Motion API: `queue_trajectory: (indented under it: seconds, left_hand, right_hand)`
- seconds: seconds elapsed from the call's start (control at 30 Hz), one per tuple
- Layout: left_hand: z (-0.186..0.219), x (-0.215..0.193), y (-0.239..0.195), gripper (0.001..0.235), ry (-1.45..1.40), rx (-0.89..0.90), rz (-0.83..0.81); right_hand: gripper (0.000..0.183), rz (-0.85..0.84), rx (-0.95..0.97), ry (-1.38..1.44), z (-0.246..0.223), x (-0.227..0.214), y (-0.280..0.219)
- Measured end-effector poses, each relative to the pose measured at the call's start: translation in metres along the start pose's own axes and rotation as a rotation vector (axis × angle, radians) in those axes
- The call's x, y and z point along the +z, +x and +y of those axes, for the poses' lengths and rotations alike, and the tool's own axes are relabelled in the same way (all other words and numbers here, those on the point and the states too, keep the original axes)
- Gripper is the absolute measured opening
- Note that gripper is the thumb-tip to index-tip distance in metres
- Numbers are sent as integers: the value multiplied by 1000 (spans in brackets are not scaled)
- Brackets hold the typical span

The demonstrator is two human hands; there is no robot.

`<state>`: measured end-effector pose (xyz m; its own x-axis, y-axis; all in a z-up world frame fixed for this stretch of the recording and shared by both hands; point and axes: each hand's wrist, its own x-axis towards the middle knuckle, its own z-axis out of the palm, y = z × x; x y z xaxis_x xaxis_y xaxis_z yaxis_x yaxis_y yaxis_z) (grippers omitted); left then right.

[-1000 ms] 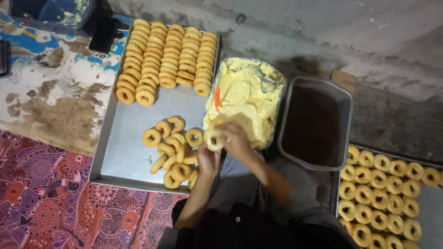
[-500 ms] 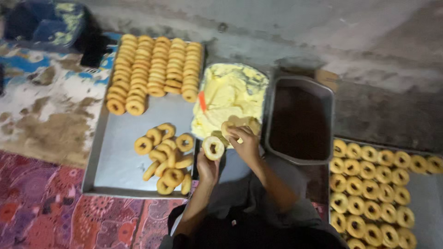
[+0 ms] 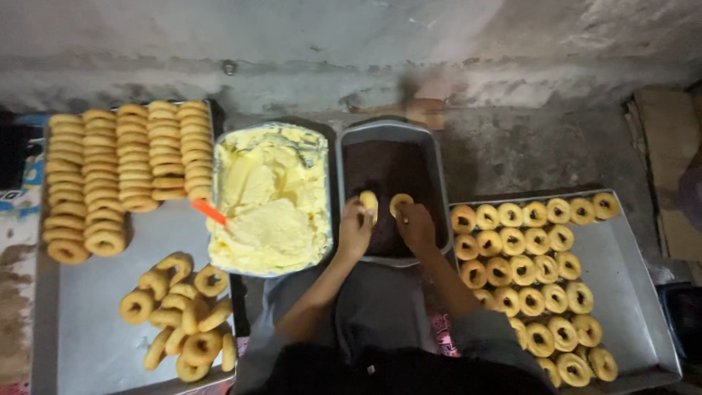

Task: The person repeatedly picks donuts from a tray, fills their centers with a yellow cream using their fingers, and places them into a tray of dark liquid before arranging them on a second tray. The process continues across multiple donuts in a repetitive sequence.

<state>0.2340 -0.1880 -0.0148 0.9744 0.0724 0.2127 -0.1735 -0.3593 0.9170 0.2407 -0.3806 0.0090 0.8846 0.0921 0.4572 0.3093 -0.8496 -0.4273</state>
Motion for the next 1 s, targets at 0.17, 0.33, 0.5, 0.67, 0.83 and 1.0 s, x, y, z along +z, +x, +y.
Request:
queue_trajectory:
  seconds: [0.17,0.33,0.5,0.67,0.83,1.0]
  left_hand:
    - [1,10,50,41,423,369,-173]
    - [3,25,19,29,-788,-539,33]
    - [1,30,-19,34,-1439,-795,-11]
    - [20,33,-23,34,-1416,-881,-55]
    - [75,20,-1,42,-856,-890,-429]
    - [113,-12,-6,47,576,270,-91]
  right_hand:
    - [17,145,1044,1282,-5,-12,-10]
    - [20,124,984,1430,-26,-50,-3]
    - [22,184,-105,301,-81,-75,5]
    - [41,313,175,429,-95,-84,0]
    - [38,25,1180,1701,-11,-60,-16]
    - [40,395,1215,1814,125,-73,-80]
